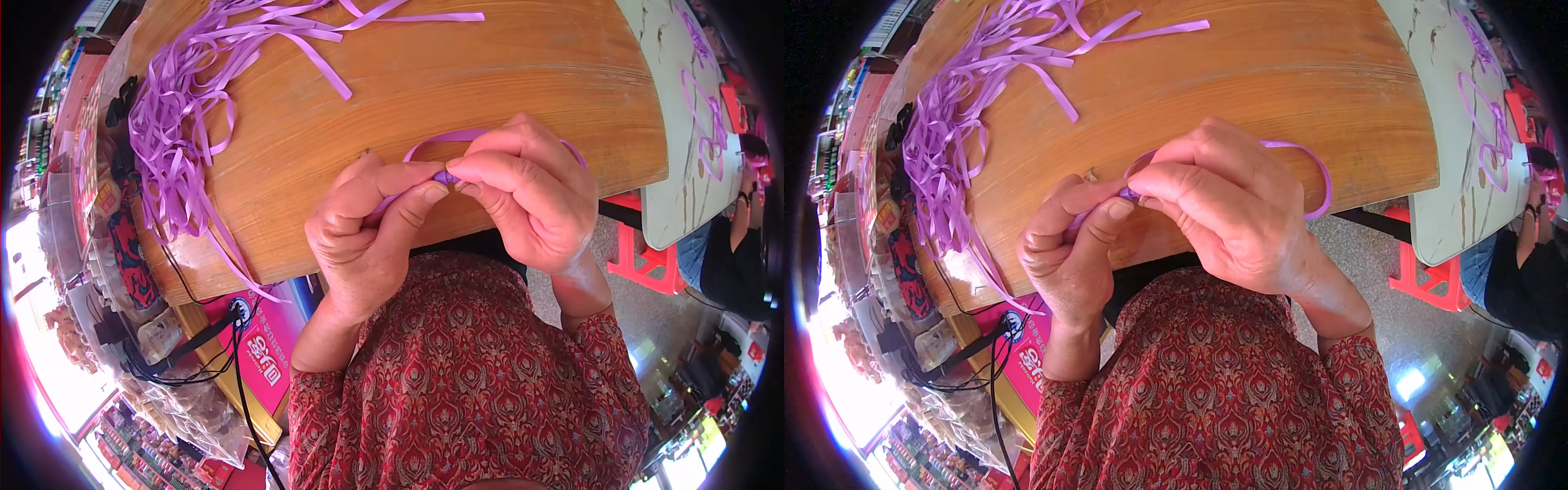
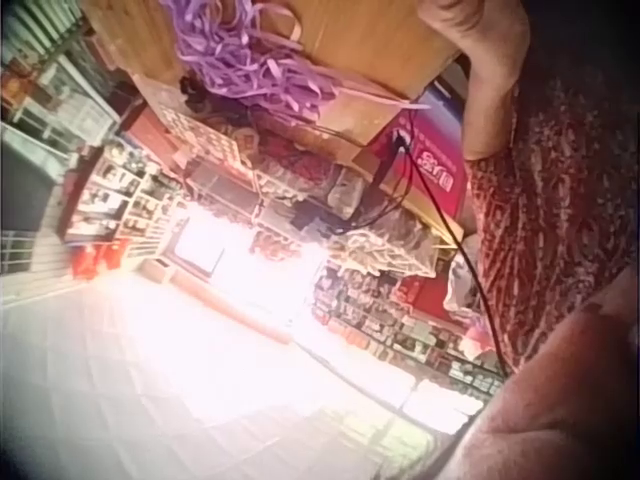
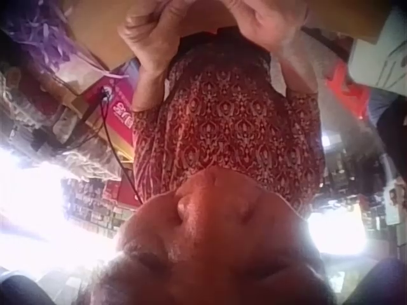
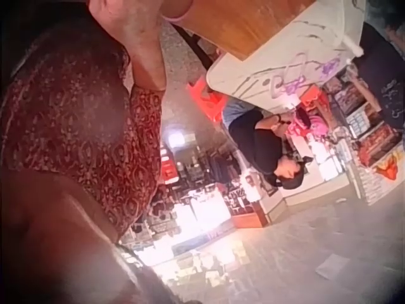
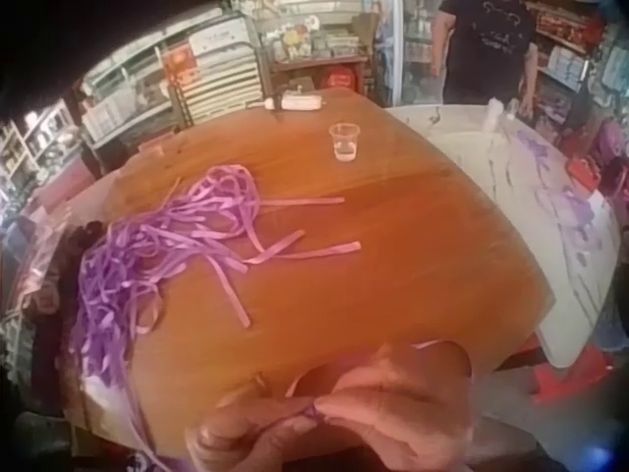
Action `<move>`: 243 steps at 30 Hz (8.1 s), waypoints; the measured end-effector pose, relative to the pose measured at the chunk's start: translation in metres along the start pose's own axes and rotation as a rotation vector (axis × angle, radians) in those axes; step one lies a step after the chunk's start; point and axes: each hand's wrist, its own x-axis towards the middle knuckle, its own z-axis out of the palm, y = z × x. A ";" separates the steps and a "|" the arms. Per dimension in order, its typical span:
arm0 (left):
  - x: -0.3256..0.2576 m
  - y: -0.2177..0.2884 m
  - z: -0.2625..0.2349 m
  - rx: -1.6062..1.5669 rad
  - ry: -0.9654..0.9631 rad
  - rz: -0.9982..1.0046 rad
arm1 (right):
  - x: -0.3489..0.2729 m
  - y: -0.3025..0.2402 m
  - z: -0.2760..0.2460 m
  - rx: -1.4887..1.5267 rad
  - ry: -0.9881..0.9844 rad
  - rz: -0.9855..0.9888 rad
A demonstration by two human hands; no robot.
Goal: The person ties knots in purple ribbons by hand, handling them one at a time. After each knot is formed, the ribbon is placed back onto the wooden table with the others.
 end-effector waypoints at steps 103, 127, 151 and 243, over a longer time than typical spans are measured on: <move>0.023 -0.002 -0.003 0.132 -0.208 0.247 | 0.024 0.014 -0.048 0.802 -0.544 0.777; 0.066 -0.021 0.032 0.285 -0.354 0.264 | -0.007 0.066 -0.391 -0.421 0.861 0.485; 0.069 -0.024 0.024 0.308 -0.376 0.655 | 0.142 0.101 0.033 -0.183 -0.119 -0.039; 0.060 0.058 0.070 -0.231 -0.448 0.004 | 0.031 -0.013 -0.122 -0.438 -0.034 -0.089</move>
